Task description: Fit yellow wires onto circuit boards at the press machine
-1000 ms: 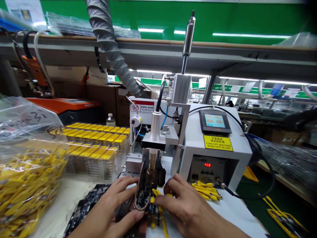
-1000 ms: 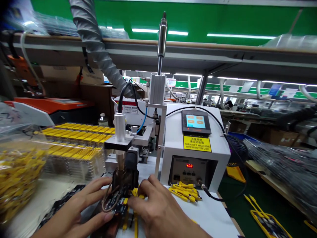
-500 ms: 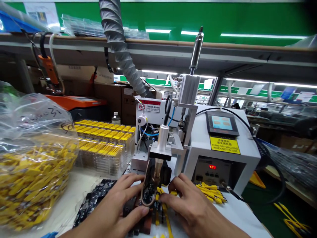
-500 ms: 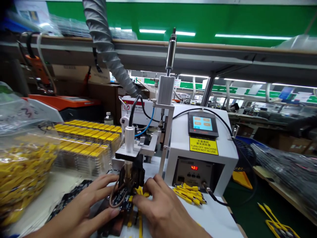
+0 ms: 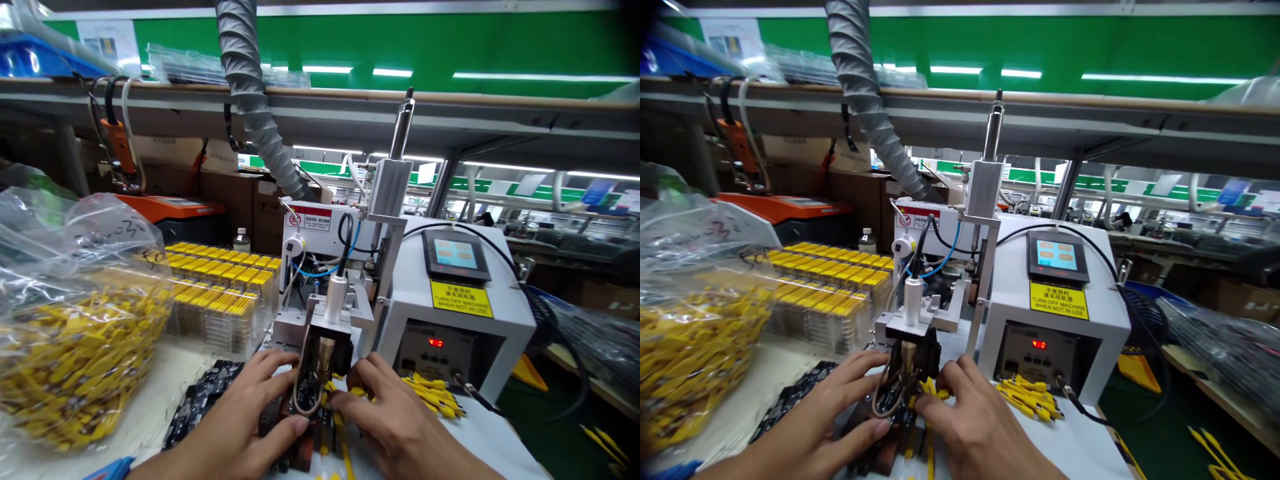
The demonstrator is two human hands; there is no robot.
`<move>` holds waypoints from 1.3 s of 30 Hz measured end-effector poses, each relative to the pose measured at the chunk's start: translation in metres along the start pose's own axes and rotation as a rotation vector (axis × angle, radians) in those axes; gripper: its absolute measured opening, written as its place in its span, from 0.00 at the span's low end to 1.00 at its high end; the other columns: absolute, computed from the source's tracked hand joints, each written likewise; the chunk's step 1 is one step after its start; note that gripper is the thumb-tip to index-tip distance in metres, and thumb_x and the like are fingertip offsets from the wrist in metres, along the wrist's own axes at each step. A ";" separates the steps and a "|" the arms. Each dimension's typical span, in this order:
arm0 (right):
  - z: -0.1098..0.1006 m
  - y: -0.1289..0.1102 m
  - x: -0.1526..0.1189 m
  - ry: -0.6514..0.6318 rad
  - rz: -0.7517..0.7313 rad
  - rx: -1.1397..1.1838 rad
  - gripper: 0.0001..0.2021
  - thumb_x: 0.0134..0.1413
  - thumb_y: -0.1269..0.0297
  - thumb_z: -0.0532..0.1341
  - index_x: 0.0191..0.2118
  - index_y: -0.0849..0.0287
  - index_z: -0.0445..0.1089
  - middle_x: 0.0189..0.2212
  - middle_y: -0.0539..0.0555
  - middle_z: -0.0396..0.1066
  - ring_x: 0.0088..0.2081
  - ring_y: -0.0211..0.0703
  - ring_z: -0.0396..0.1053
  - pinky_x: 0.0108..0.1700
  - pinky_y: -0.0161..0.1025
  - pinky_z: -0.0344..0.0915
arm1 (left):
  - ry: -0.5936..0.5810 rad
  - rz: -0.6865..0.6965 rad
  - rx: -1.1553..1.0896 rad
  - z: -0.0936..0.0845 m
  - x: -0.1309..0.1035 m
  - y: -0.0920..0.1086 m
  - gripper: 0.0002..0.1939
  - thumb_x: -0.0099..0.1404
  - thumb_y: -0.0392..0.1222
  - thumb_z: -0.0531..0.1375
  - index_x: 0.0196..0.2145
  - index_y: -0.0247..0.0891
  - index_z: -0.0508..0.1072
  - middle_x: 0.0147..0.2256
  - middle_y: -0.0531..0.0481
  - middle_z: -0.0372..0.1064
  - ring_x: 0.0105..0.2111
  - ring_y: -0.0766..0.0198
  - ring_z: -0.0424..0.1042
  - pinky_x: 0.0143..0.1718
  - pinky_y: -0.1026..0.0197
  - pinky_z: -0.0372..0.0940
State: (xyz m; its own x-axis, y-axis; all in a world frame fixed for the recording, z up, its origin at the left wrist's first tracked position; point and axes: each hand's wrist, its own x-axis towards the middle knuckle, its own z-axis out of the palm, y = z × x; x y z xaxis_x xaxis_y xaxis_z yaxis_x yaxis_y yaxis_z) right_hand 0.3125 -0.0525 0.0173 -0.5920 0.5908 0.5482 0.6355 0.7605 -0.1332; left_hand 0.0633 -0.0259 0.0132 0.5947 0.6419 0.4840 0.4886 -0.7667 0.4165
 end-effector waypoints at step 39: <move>0.017 0.000 0.004 -0.312 0.533 0.015 0.08 0.51 0.79 0.65 0.38 0.63 0.74 0.40 0.61 0.70 0.43 0.58 0.70 0.44 0.53 0.71 | 0.028 0.024 0.093 -0.008 0.001 0.006 0.21 0.61 0.42 0.62 0.53 0.42 0.73 0.54 0.40 0.72 0.54 0.47 0.70 0.53 0.46 0.69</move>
State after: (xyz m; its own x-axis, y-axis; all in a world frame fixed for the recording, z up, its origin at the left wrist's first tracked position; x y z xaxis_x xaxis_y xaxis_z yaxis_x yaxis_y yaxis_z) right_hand 0.3020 -0.0456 0.0050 -0.3129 0.9400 0.1363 0.8783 0.3409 -0.3351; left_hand 0.0618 -0.0295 0.0218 0.5898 0.6223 0.5146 0.5320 -0.7789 0.3321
